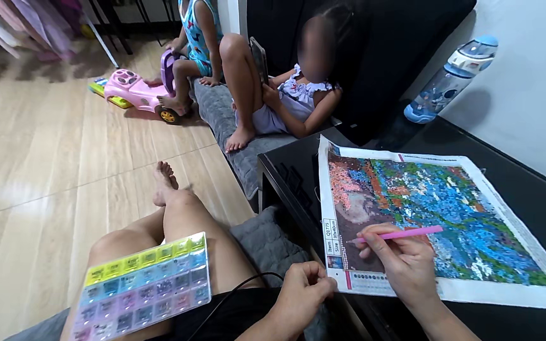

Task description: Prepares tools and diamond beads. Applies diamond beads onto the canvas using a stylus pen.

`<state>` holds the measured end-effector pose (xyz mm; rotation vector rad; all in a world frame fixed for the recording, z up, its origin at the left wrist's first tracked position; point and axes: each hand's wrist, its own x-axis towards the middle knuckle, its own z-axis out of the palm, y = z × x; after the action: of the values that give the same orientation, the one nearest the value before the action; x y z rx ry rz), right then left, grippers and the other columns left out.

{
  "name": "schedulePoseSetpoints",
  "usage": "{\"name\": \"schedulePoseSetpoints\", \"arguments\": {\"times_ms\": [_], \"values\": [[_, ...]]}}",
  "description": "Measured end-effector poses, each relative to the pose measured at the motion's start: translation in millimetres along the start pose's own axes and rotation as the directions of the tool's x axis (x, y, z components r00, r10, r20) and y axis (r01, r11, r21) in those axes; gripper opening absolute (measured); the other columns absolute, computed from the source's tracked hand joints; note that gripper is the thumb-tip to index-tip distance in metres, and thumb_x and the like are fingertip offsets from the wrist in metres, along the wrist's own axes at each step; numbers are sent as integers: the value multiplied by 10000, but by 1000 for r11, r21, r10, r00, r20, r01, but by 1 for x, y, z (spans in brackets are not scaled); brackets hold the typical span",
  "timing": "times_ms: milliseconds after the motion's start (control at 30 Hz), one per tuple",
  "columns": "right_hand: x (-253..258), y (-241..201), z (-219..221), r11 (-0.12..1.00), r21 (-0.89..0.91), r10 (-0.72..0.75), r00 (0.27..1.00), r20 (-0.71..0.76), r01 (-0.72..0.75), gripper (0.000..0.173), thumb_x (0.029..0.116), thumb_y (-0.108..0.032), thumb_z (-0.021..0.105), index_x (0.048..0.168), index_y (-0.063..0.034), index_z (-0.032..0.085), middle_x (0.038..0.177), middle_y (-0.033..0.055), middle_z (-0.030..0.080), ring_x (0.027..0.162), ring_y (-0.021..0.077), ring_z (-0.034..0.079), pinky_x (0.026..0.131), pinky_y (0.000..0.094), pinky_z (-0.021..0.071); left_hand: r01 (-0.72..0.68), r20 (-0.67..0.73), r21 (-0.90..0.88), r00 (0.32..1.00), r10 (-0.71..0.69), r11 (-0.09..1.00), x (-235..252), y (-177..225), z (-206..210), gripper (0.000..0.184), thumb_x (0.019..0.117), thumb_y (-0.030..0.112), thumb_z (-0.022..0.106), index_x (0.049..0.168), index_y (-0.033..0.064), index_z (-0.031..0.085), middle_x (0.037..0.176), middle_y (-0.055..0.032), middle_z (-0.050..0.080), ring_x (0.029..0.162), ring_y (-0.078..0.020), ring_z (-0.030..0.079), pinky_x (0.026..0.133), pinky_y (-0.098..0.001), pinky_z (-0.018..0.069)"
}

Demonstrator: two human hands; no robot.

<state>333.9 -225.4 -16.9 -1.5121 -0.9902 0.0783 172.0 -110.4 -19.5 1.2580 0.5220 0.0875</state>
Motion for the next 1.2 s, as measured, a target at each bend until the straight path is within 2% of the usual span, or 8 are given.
{"name": "schedulePoseSetpoints", "arguments": {"times_ms": [167, 633, 1200], "values": [[1, 1, 1, 1000, 0, 18, 1000, 16, -18, 121, 969, -195, 660, 882, -161, 737, 839, -98, 727, 665, 0, 681, 606, 159, 596, -7, 58, 39, 998, 4, 999, 0, -2, -2, 140, 949, 43, 602, 813, 75, 595, 720, 81, 560, 684, 8, 571, 691, -184, 495], [-2, 2, 1, 999, -2, 46, 997, 64, -46, 113, 949, -152, 651, 869, -123, 724, 805, -90, 719, 651, -20, 669, 596, 139, 580, -6, 57, 43, 998, 4, 999, 1, -3, -3, 140, 944, 40, 603, 812, 84, 591, 713, 87, 557, 676, 10, 571, 684, -182, 496], [-2, 3, -1, 999, -41, 33, 997, 63, -30, 141, 960, -185, 640, 869, -116, 723, 791, -88, 711, 645, -26, 662, 596, 134, 575, -12, 40, 32, 999, 10, 999, 1, -2, 1, 148, 965, 83, 604, 817, 79, 615, 717, 89, 574, 686, 14, 583, 695, -181, 504]]}}
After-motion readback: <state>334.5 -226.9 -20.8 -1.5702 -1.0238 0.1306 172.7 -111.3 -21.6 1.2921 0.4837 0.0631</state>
